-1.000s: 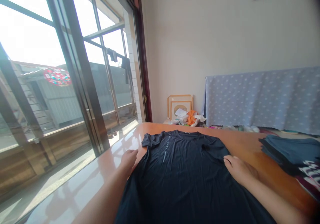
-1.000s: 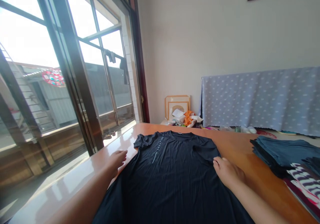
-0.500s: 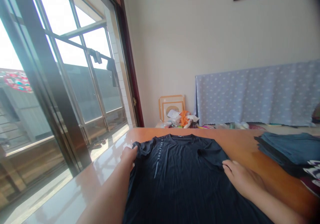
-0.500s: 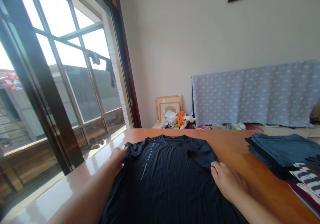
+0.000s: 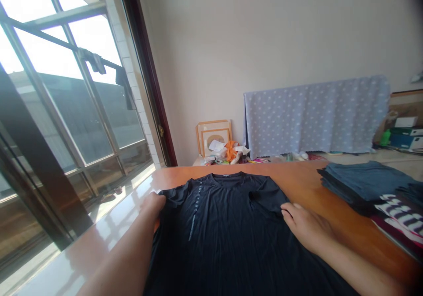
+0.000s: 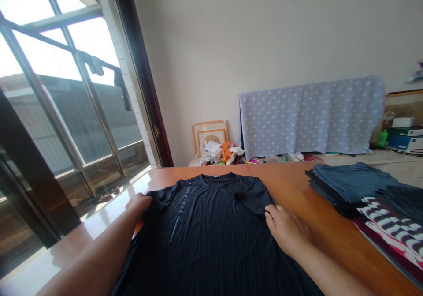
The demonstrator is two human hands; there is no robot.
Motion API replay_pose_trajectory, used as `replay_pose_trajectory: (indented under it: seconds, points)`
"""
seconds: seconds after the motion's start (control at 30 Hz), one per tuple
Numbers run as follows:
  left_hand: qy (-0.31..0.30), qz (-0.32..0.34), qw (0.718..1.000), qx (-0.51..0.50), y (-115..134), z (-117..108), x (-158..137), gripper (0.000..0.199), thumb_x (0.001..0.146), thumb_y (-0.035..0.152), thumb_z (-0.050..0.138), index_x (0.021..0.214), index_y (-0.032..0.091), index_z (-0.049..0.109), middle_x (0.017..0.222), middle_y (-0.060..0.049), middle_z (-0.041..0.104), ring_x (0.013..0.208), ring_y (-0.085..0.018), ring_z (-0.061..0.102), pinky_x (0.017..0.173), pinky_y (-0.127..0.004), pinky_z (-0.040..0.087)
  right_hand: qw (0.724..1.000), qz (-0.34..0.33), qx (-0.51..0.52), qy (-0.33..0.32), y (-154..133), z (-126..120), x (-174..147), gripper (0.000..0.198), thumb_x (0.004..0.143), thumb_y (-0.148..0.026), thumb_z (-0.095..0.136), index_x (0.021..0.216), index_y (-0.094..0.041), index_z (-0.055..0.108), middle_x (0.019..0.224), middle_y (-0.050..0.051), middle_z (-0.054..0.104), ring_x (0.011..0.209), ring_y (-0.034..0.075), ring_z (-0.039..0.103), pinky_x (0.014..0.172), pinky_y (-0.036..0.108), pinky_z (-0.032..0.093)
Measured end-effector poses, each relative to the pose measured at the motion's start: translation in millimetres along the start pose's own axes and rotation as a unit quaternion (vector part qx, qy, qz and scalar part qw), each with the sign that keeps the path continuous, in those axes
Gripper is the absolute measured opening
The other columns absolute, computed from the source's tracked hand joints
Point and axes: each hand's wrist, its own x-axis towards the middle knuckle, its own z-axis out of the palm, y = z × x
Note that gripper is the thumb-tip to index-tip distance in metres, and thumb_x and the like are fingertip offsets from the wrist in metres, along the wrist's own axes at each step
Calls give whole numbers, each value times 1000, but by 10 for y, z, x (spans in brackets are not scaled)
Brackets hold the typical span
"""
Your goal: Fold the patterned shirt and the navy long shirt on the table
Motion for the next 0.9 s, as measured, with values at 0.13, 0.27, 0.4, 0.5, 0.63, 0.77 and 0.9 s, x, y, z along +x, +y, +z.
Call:
replay_pose_trajectory:
  seconds: [0.13, 0.27, 0.4, 0.5, 0.63, 0.77, 0.9]
  points:
    - [8, -29, 1000, 7, 60, -31, -37, 18, 65, 25, 62, 80, 15, 63, 83, -19, 71, 92, -39, 67, 71, -40, 46, 1000, -7, 0, 3, -2, -8, -8, 32, 97, -42, 38, 115, -37, 65, 105, 4, 71, 89, 24, 67, 64, 31, 36]
    - [25, -1, 1000, -16, 261, -54, -134, 24, 72, 30, 61, 91, 15, 64, 89, -16, 72, 89, -35, 67, 71, -38, 45, 1000, -3, 9, 4, -10, -20, -20, 33, 98, -42, 37, 112, -36, 66, 106, 4, 70, 88, 24, 67, 63, 32, 35]
    - [2, 95, 994, -59, 612, 51, -309, 34, 75, 41, 70, 98, 17, 65, 97, -12, 73, 92, -28, 66, 76, -33, 46, 1000, -2, 12, 2, -13, -27, -24, 33, 98, -43, 38, 112, -36, 66, 107, 4, 71, 88, 23, 67, 62, 32, 34]
    - [-25, 148, 984, -95, 809, 137, -411, 44, 81, 55, 65, 104, 17, 64, 95, -8, 74, 82, -21, 67, 71, -28, 47, 1000, -4, 12, 3, -21, -45, -31, 33, 98, -42, 38, 113, -35, 66, 109, 4, 71, 89, 23, 67, 63, 32, 34]
    - [-18, 170, 982, -82, 835, 144, -415, 42, 94, 52, 46, 107, 16, 65, 96, -9, 74, 84, -21, 70, 71, -30, 50, 1000, -9, 16, 3, -39, -86, -54, 34, 99, -41, 36, 112, -34, 66, 108, 3, 71, 90, 23, 67, 62, 32, 33]
    - [-30, 205, 978, -22, 707, 221, -438, 38, 95, 43, 46, 114, 17, 67, 112, -13, 74, 106, -26, 68, 87, -34, 51, 1000, -16, 18, 10, -38, -94, -60, 35, 100, -41, 34, 113, -34, 66, 107, 3, 71, 89, 23, 66, 62, 32, 34]
    - [-99, 276, 955, 44, 541, 471, -608, 38, 93, 38, 52, 125, 22, 66, 136, -9, 66, 128, -24, 59, 106, -33, 43, 1000, -17, 18, 12, -23, -75, -42, 33, 99, -41, 36, 114, -35, 64, 107, 2, 71, 88, 22, 66, 63, 30, 34]
